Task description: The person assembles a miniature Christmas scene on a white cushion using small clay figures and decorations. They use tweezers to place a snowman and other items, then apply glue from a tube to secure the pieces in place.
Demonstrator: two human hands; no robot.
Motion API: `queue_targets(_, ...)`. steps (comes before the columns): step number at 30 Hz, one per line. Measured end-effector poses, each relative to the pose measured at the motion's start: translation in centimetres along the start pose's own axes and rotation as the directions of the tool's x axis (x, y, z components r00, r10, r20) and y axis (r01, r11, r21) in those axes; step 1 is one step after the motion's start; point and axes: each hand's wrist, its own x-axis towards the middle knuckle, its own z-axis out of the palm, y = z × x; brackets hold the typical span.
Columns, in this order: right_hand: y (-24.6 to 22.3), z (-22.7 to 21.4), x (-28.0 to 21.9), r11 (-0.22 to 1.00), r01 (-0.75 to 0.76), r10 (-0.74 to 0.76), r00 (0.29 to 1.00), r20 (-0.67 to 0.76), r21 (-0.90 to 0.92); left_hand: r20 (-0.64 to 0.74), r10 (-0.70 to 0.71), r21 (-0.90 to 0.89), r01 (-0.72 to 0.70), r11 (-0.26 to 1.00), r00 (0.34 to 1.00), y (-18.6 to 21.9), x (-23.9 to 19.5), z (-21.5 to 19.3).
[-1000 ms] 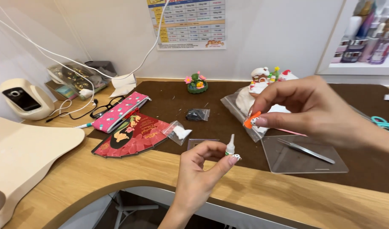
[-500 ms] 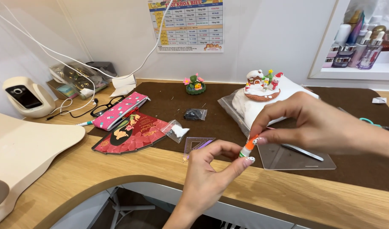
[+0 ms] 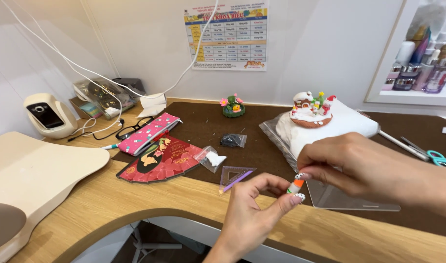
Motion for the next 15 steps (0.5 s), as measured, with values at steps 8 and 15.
queue_targets(8, -1.9, -0.5, -0.2, 0.994, 0.018, -0.020, 1.000, -0.013, -0.109, -0.027, 0.150, 0.112, -0.146, 0.983, 0.988, 0.5, 0.1, 0.3)
queue_targets(15, 0.4, 0.9, -0.5, 0.996, 0.063, -0.063, 0.998, 0.015, -0.069, -0.037, 0.121, 0.135, -0.115, 0.984, 0.992, -0.7, 0.6, 0.9)
